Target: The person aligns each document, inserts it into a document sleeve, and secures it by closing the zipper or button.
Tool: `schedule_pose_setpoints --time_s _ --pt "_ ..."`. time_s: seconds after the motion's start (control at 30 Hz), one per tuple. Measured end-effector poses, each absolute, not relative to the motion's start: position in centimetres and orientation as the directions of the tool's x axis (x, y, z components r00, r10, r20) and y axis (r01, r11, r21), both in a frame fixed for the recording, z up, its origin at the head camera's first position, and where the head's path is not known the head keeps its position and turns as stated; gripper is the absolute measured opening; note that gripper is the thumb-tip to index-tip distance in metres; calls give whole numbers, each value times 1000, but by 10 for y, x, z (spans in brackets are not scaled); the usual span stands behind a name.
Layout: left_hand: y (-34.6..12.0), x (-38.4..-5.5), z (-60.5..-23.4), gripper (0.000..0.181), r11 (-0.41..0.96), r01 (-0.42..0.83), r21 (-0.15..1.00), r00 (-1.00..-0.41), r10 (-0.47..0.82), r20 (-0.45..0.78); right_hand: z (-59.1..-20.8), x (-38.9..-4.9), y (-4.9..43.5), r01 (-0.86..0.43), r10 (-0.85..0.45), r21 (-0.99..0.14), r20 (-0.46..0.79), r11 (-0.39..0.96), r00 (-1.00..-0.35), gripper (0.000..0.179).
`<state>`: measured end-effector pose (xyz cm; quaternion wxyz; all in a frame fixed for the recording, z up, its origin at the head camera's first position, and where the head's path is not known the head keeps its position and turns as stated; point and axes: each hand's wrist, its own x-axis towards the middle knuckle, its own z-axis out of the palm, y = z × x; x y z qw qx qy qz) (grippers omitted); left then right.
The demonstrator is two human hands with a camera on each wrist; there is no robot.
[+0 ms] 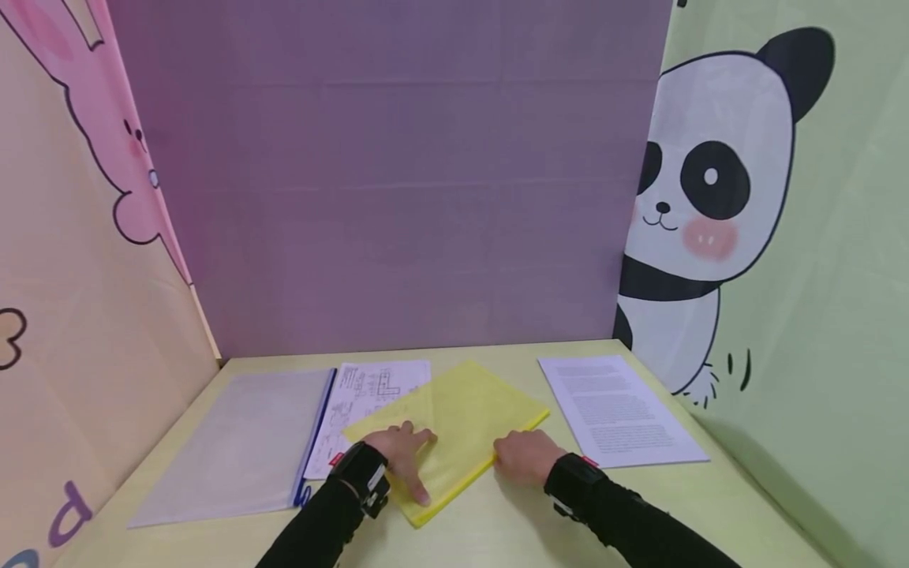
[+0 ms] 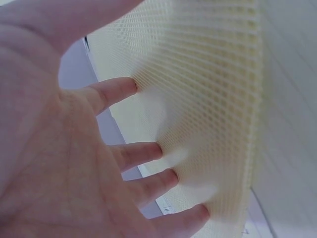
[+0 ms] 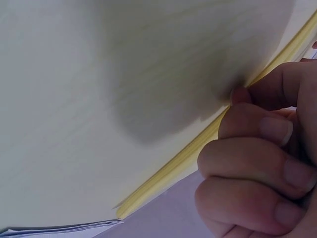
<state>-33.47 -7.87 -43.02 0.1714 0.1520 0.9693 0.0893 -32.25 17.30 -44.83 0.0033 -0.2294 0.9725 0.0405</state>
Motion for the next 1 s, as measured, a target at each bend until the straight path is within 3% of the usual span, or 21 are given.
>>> schedule_pose_setpoints --time_s 1.0 --pt "-78 -331 -427 96 937 281 207 -898 333 -289 -452 -330 183 -412 -412 67 -13 909 -911 20"
